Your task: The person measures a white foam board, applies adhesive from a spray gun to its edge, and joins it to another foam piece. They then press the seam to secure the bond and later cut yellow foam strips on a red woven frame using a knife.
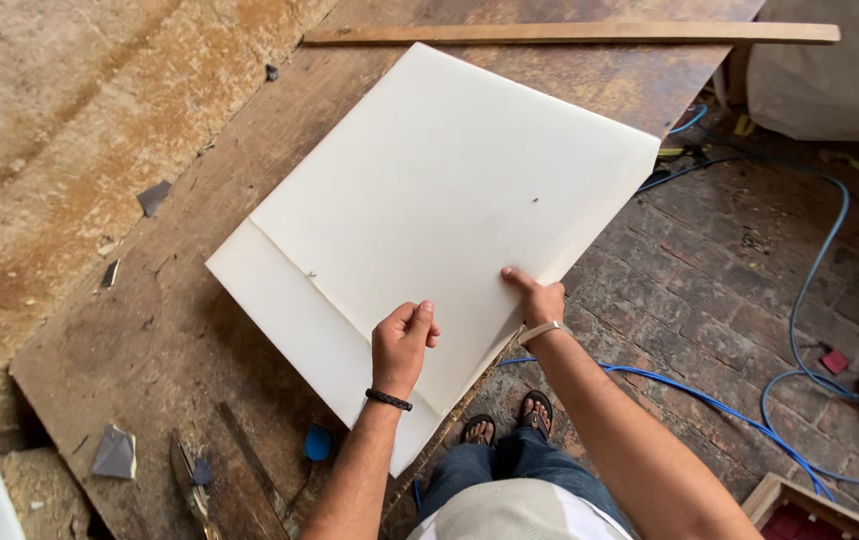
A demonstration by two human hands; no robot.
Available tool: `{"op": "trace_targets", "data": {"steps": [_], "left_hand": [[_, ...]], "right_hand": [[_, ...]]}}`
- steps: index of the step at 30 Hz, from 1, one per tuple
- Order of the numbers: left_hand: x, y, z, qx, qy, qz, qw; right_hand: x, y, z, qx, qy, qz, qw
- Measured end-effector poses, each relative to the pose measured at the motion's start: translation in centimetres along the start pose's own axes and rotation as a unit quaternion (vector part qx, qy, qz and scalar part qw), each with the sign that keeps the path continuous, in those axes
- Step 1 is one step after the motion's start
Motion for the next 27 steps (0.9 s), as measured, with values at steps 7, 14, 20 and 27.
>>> {"op": "trace_targets", "data": {"steps": [7,14,20,27], "left_hand": [[1.4,-5.4,6.6,0.031,0.107,-0.059,0.992],[1.9,-9.9,8.3,-0.099,0.142,-0.026,0.985],[1.1,-3.4,4.7,0.133,0.137,-0.199,0.961],[1.0,10.1,4.4,0.269,0.107,-0.332,0.898]], "right_hand": [[6.1,0.7,-8.4,-0.281,-0.098,0.02,0.955],[7.9,-9.7,-9.3,-0.326,-0.176,0.137,0.919],[13.0,-23.0,-3.8,-0.449,-0.271,0.136,0.84],[15.5,-31.1,13.9,-0.506,-0.054,0.282,0.813]]}}
Point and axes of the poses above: each hand's wrist, its own x-axis away from the middle knuckle, its own y-axis out of the palm, z = x × y, the point moved 5 cm from there along -x, towards the middle knuckle, and after that the axes turned 10 degrees about x, right-handed, at the moved point
